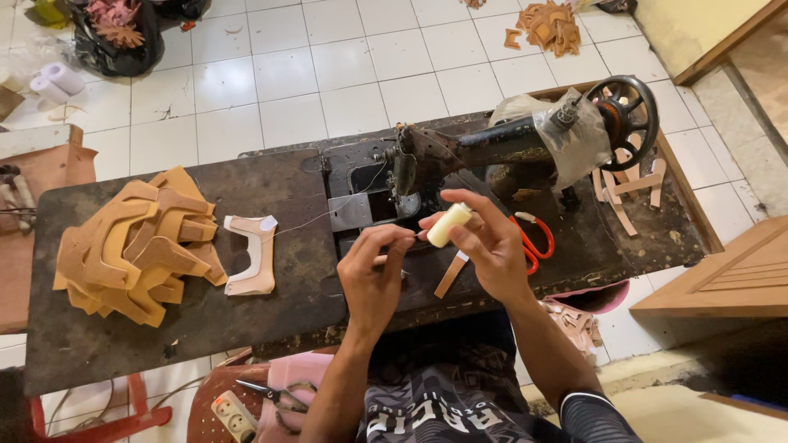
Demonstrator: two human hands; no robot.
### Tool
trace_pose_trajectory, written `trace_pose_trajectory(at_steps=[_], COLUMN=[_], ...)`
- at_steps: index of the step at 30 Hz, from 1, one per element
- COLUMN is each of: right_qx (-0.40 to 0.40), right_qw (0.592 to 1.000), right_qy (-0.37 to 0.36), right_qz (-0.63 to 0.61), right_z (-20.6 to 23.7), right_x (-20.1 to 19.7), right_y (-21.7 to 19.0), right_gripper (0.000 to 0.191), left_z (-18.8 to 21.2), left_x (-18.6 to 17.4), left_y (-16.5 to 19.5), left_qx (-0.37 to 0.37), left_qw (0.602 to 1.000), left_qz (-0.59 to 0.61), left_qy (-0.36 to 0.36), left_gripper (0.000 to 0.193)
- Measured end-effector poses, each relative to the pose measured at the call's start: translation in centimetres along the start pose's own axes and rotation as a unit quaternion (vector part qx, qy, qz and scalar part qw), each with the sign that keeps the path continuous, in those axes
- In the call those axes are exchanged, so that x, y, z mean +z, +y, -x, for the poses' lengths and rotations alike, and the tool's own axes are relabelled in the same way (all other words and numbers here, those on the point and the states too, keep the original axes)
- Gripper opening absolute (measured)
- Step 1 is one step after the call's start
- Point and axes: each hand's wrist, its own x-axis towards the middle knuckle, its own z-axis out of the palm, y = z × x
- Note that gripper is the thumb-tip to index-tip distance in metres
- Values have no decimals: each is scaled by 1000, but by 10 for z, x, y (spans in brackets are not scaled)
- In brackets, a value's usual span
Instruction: The person threads a sewing machine by hand, guiding the thread through the tension assembly and needle area. They use a small wooden tool to assist with threading and repeatedly adjust the thread path while turning the handwheel.
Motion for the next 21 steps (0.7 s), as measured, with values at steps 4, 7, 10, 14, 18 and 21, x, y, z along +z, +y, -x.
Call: trace_pose_trajectory(at_steps=[4,7,10,14,18,21], right_qx=[42,83,69,53,64,10], right_qw=[999,982,963,966,980,993], right_qy=[8,67,129,177,164,108], right_qz=[-25,-153,-226,-182,-93,38], right_z=[6,7,6,8,15,29], right_x=[-1,-3,-7,-16,-10,4], right_y=[13,33,52,61,50,20], right_gripper=[45,45,42,42,44,48], left_z=[9,19,30,37,42,45], left_x=[-1,2,0,-15,-24,-21], left_y=[-18,-26,-31,-41,-49,-44], left_qx=[-148,-139,-194,-198,-179,-231], left_qw=[983,956,928,849,823,858], left_qz=[111,258,319,489,537,456], left_qy=[9,-14,-5,30,49,55], left_gripper=[7,10,11,9,12,12])
